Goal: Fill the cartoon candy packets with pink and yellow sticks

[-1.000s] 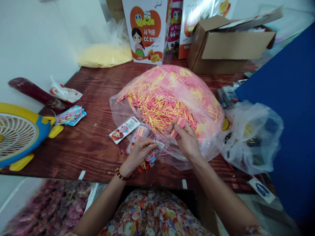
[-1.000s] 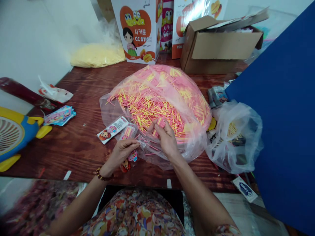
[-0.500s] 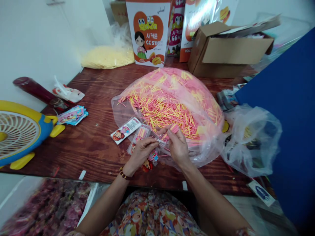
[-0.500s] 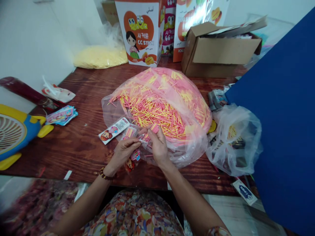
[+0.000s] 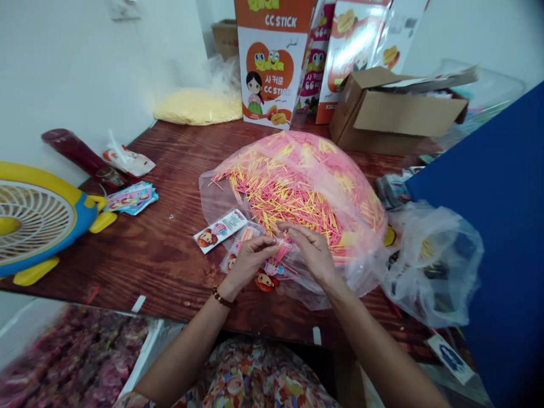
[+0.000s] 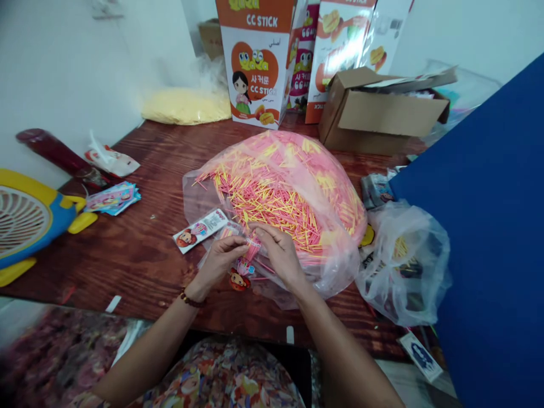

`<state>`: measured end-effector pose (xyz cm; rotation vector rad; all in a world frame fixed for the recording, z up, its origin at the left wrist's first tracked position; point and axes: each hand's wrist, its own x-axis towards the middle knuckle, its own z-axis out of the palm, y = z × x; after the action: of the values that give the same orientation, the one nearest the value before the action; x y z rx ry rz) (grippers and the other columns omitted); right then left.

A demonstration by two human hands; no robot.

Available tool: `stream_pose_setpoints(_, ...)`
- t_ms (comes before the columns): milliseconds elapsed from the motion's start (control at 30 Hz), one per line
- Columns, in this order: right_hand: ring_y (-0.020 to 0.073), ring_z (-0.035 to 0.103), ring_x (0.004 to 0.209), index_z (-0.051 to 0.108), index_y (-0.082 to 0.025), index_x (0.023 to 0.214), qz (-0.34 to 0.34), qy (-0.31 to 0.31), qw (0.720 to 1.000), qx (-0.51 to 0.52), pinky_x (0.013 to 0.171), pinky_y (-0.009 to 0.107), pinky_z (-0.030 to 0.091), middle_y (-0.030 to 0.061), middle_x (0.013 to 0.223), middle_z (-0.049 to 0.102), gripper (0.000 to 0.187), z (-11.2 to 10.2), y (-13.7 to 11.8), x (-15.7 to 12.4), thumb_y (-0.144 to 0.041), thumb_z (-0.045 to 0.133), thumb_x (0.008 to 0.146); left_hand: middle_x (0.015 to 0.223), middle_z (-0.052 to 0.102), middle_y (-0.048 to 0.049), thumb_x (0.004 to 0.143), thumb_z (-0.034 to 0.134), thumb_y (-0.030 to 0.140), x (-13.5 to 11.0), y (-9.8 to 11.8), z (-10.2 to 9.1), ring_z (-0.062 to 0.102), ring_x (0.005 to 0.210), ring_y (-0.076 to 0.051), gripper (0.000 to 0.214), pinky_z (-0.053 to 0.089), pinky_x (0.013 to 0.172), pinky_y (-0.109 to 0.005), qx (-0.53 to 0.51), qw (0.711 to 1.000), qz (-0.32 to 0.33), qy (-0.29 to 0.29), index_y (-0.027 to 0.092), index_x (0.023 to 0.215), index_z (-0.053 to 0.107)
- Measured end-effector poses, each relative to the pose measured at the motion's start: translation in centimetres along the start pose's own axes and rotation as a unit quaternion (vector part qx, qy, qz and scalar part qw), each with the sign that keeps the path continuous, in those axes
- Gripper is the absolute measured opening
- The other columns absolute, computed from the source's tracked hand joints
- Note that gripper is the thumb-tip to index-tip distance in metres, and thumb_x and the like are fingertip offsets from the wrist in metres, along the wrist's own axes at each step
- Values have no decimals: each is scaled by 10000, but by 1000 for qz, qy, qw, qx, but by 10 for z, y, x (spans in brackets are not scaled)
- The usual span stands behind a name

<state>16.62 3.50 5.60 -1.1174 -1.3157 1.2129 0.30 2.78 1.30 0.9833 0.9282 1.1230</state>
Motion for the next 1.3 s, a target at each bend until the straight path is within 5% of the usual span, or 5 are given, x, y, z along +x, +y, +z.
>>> stream_pose_setpoints(600, 235, 697, 965, 798, -289, 921, -27, -76, 997, -21, 947, 430, 515, 24, 981, 779, 181, 7, -49, 27, -367, 652, 849, 792, 666, -26, 798, 706, 413, 10, 15, -8, 556, 743, -146, 248, 463, 741, -274, -5, 995, 91, 30, 173, 817, 766)
stream_pose_setpoints(767, 232, 683, 960, 770, -245, 847, -76, -66, 995, -19, 943, 415, 509, 41, 921, 759, 179, 13, -65, 31, -360, 635, 865, 771, 675, -33, 764, 732, 443, 12, 29, -9, 575, 731, -155, 270, 477, 741, -294, -38, 994, 95, 32, 175, 771, 761)
stream_pose_setpoints(967, 155, 580, 650, 571, -265, 818, -147, 17, 984, 101, 666, 336, 521, -19, 659, 505, 267, 7, -93, 35, -499, 515, 932, 796, 715, -36, 740, 768, 414, 13, 49, -12, 602, 758, -154, 230, 490, 769, -289, -53, 989, 129, 45, 190, 792, 786)
stream_pose_setpoints(1133, 92, 306, 461, 586, -248, 862, -53, -14, 996, 64, 438, 242, 280, -70, 599, 347, 236, 4, -62, 33, -480, 627, 867, 890, 742, -36, 760, 758, 411, 17, 48, -14, 620, 813, -157, 237, 492, 795, -287, -67, 983, 150, 88, 211, 880, 799)
stream_pose_setpoints(1300, 93, 299, 515, 650, -227, 854, -53, -65, 993, -78, 488, 242, 252, -77, 588, 339, 197, 14, -31, 26, -386, 736, 776, 865, 740, -30, 776, 752, 383, 14, 44, -11, 621, 809, -151, 217, 492, 797, -279, -73, 984, 139, 78, 202, 886, 798)
